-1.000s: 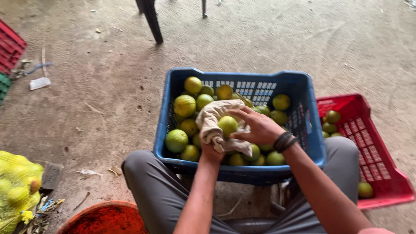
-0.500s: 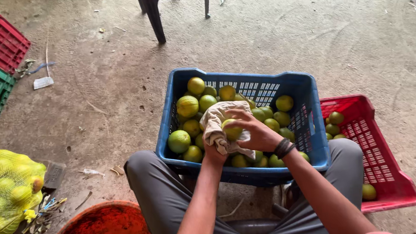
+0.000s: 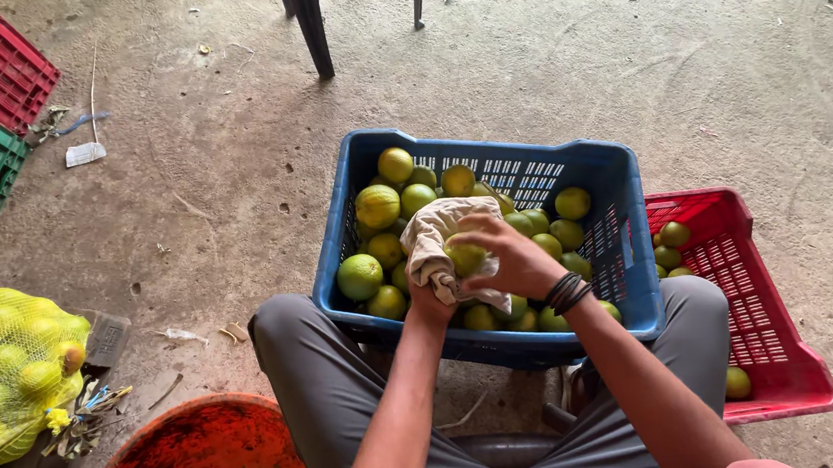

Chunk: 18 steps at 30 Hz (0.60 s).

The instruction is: The person sits cross-legged and wipes green citrus fruits one by one with a cloth, then places them into a red crate. The person repeats this process for multiple fruits from a blue crate.

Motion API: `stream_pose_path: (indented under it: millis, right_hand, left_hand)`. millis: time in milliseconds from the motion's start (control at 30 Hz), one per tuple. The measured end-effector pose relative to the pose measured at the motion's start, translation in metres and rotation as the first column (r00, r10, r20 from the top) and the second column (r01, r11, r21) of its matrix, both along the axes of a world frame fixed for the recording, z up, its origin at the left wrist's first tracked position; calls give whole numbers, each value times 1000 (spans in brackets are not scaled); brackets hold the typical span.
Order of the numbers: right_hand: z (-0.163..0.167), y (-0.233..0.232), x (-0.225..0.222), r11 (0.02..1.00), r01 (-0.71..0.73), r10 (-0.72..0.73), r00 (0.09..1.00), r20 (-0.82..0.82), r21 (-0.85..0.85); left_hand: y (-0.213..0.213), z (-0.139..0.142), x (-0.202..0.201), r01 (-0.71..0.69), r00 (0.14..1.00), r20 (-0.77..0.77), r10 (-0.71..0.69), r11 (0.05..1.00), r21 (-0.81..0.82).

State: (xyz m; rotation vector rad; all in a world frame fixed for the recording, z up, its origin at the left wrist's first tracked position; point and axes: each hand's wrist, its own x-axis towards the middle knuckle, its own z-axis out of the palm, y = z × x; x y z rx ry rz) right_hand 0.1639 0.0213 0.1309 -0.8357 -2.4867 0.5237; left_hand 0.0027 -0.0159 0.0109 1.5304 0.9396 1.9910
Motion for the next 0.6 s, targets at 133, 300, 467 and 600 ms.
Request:
stream_pose_path:
  millis: [133,300,467,600]
  right_hand:
    - [1,-5,-5,857,499,-445,841,308,-125]
    - [-11,-1,-12,872,467,-411,861,299,-148]
    - [-15,8,-4,975,151,-137,986,95,-163]
    - [-3,11,5,983,-186,185,981,50,11]
  left_hand:
    - [12,0,2,639,332,923,-194,767,-69]
    - [11,14,0,761,148,988,-43,643,-86]
    - [9,21,-1,741,156,988,1,661,-118]
    - [13,4,3,722,178,984,-8,681,-125]
